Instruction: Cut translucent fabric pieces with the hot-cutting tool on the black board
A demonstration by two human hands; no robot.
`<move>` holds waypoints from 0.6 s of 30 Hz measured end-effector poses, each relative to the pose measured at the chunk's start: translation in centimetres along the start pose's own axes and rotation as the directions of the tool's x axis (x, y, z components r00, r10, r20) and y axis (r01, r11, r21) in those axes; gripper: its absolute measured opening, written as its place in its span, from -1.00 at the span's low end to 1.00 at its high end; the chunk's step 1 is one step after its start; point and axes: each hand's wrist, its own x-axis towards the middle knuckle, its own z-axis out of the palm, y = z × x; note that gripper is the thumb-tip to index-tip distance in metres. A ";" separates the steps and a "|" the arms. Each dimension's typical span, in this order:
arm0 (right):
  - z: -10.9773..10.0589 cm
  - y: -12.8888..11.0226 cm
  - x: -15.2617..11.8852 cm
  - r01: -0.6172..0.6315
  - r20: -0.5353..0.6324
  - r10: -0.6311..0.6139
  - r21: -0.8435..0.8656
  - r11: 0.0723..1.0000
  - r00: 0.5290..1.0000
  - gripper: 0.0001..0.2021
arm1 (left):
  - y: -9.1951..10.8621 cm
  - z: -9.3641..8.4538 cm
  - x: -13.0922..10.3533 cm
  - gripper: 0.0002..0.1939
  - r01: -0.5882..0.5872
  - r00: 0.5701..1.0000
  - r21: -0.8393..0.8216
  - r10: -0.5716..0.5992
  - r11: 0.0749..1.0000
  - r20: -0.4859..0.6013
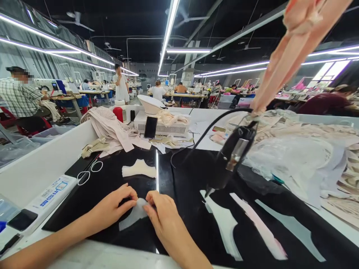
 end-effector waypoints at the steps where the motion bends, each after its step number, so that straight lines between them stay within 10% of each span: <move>1: -0.1 0.0 0.3 -0.043 0.025 0.042 0.038 0.998 0.999 -0.87 | 0.0 0.0 0.1 -0.87 0.011 1.000 -0.009 -0.011 1.000 -0.013; 9: -0.2 1.1 4.6 -0.068 -0.057 0.069 0.029 0.997 0.996 -0.80 | -0.7 -0.9 3.2 -0.86 0.055 0.987 -0.099 -0.069 0.994 -0.142; 18: 1.8 2.8 11.0 -0.094 -0.128 0.055 -0.323 0.942 0.990 -0.86 | -1.3 -4.3 8.9 -0.77 0.110 0.956 0.186 -0.053 0.976 -0.288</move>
